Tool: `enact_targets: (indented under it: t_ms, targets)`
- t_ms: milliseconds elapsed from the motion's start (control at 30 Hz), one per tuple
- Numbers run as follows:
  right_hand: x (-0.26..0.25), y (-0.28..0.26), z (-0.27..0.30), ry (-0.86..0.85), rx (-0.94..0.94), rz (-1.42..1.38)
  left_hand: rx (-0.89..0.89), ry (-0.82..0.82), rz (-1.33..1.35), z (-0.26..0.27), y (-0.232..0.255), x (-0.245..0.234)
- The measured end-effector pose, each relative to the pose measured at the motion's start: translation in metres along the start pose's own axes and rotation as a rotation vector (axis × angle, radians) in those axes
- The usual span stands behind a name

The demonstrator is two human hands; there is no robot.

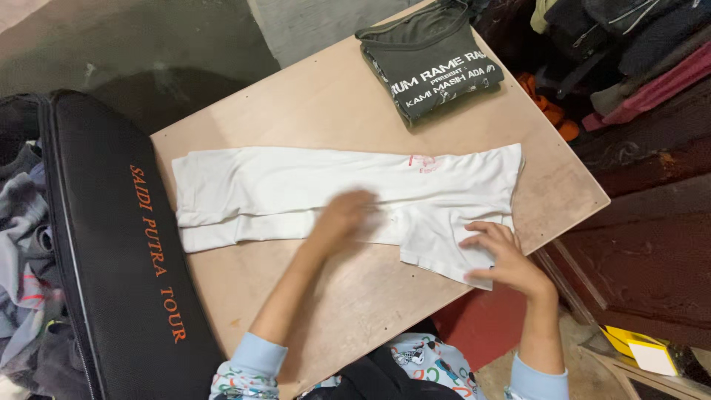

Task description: The person folds a white t-shirt and a beige t-shirt on a wooden table. They smooth the fabric, fold the sleeves and sides, and roll the shirts into compact bundles. The folded shirts are placed on the table next to a stack of other folded clothes.

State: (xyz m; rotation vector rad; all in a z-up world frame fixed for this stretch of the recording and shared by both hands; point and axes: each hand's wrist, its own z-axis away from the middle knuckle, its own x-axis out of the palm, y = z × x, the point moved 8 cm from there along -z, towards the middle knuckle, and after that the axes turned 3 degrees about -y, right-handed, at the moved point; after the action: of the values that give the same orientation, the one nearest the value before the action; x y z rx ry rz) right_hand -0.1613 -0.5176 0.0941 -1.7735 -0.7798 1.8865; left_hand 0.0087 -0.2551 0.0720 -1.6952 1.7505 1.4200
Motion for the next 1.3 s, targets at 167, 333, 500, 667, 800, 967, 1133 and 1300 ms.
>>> enact_targets:
  t_ms: [167, 333, 500, 667, 800, 967, 1133, 1300]
  targets:
    - [0.011, 0.01, 0.004, -0.006, 0.129, 0.125, 0.1, -0.182, 0.175, -0.022, 0.07, 0.02]
    - [-0.001, 0.04, -0.003, -0.006, 0.216, -0.051, 0.103, -0.07, 0.249, -0.034, 0.061, 0.02]
    - [-0.003, 0.011, -0.026, -0.264, -0.04, -0.152, -0.351, -0.103, 0.519, -0.046, 0.025, 0.037]
    - [0.032, -0.01, -0.027, -0.157, 0.142, 0.313, -0.399, -0.079, 0.591, -0.053, 0.02, 0.046]
    - [0.019, 0.008, -0.016, 0.112, -0.07, 0.217, -0.47, -0.111, 0.661, -0.048, 0.012, 0.055]
    - [-0.005, 0.105, -0.011, 0.31, 0.197, -0.521, -0.511, 0.004, 0.635, -0.054, -0.002, 0.053]
    - [-0.047, 0.102, -0.039, 0.798, 0.393, -0.566, -0.72, 0.154, 0.741, -0.061, -0.018, 0.05]
    - [-0.047, 0.032, -0.057, 0.846, 0.232, 0.122, -0.615, 0.191, 0.613, -0.06, -0.002, 0.044]
